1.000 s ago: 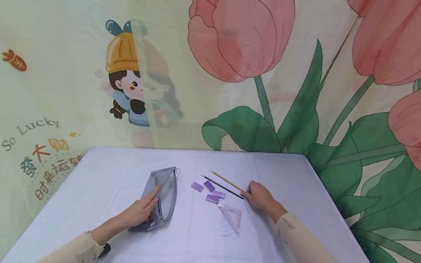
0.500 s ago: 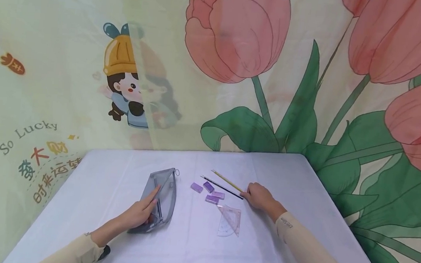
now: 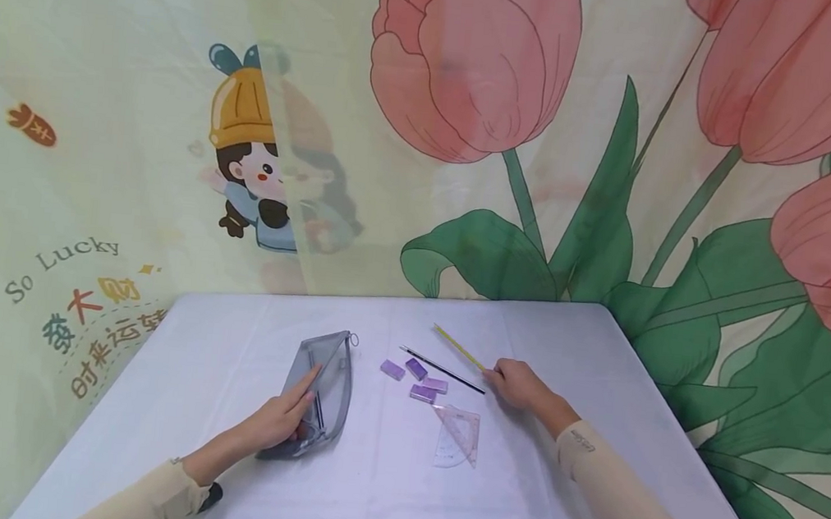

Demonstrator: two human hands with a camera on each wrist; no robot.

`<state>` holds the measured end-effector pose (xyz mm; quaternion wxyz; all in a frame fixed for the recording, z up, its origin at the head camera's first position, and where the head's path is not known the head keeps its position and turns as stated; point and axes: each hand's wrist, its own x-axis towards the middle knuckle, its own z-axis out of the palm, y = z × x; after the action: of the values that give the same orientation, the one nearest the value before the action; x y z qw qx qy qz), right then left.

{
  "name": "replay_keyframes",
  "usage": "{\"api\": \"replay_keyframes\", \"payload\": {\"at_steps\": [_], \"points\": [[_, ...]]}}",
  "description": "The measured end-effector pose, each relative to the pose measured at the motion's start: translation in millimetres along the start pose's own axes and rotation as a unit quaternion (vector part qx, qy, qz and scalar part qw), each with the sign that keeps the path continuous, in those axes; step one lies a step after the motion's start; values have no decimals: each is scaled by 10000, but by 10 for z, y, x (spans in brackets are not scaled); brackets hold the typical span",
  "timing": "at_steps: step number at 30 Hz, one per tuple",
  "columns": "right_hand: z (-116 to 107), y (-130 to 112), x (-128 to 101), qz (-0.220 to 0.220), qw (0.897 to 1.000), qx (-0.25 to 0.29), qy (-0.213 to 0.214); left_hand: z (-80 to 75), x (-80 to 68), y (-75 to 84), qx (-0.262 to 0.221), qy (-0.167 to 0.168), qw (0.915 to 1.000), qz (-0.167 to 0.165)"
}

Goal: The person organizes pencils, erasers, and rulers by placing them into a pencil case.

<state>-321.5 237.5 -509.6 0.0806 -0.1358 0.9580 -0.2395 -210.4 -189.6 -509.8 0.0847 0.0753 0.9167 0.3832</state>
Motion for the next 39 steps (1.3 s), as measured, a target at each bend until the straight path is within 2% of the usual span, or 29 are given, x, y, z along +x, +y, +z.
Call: {"api": "replay_keyframes", "payload": {"at_steps": [4,11,19,27,33,39], "points": [[-22,-22,-25,-102,9995,206,220,-3,-7,16,-171,-72,9998,-61],[-66,-163,-91,-231,9939,941,535,-22,1,29,-123,-44,9999,-52],[10,-285,-168,-558,9886,1086,882,-23,4,-1,-236,-48,9996,-122],[122,-552,-251,-569,9829,1504,892,-26,13,-11,-253,-80,9995,-143],[290,-748,-306,-643,9803,1524,1082,-13,17,-31,-242,-107,9996,-9],[361,-921,-285,-507,9829,1513,919,-28,4,-9,-206,-81,9998,11]]}}
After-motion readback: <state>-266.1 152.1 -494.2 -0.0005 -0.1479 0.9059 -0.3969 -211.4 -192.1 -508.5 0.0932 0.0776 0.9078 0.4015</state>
